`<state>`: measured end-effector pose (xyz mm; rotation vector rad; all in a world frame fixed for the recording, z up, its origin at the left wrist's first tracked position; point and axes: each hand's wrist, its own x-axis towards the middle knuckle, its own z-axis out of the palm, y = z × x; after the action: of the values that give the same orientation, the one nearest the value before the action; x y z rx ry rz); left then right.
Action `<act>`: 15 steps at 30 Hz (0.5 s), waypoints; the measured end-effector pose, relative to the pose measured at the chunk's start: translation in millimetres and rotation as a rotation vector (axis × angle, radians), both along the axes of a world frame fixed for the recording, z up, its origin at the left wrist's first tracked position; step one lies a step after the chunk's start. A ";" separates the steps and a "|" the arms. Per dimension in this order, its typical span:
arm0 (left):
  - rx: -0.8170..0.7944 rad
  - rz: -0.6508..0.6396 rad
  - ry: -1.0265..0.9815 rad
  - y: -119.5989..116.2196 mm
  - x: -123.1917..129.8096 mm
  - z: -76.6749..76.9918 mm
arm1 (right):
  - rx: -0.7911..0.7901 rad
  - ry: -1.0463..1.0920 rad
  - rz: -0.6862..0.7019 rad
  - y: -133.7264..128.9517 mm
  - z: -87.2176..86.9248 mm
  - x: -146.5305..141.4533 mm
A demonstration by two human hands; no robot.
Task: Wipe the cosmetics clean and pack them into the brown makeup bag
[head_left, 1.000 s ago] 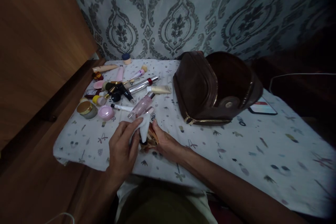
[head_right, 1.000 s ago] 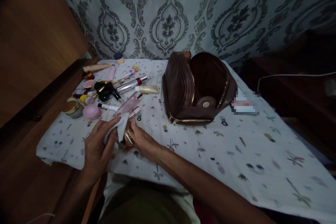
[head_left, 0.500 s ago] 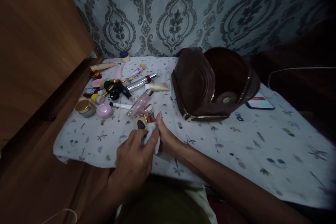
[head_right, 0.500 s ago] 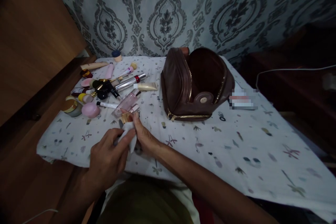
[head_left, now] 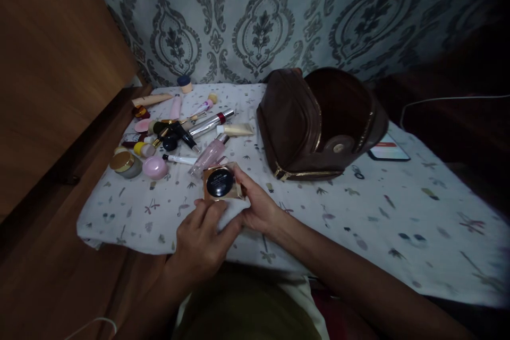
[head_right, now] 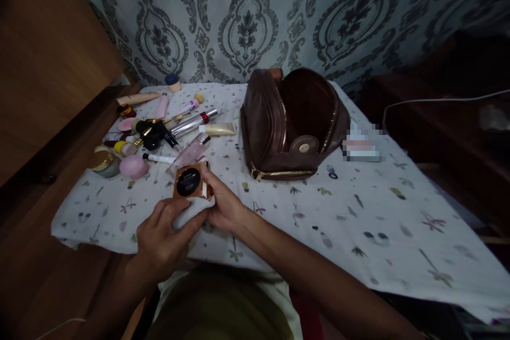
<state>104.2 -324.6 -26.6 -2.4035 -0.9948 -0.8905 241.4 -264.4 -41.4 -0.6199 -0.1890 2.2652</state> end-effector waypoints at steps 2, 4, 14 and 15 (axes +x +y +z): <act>0.028 0.016 -0.009 -0.1 -1.6 -2.0 | -0.009 0.035 -0.047 3.6 -1.5 -0.4; 0.053 0.030 -0.023 -0.6 -3.1 -3.1 | -0.015 0.043 -0.059 6.1 -3.5 -1.0; 0.013 0.048 -0.158 0.3 -10.7 0.0 | 0.018 0.004 -0.007 5.9 -2.8 4.5; -0.014 0.037 -0.187 0.4 -12.1 0.8 | 0.020 0.009 -0.006 5.9 -2.3 4.8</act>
<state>92.1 -324.2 -25.7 -2.3382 -1.1118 -1.1145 246.2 -258.6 -43.7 -0.5992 -0.2044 2.2572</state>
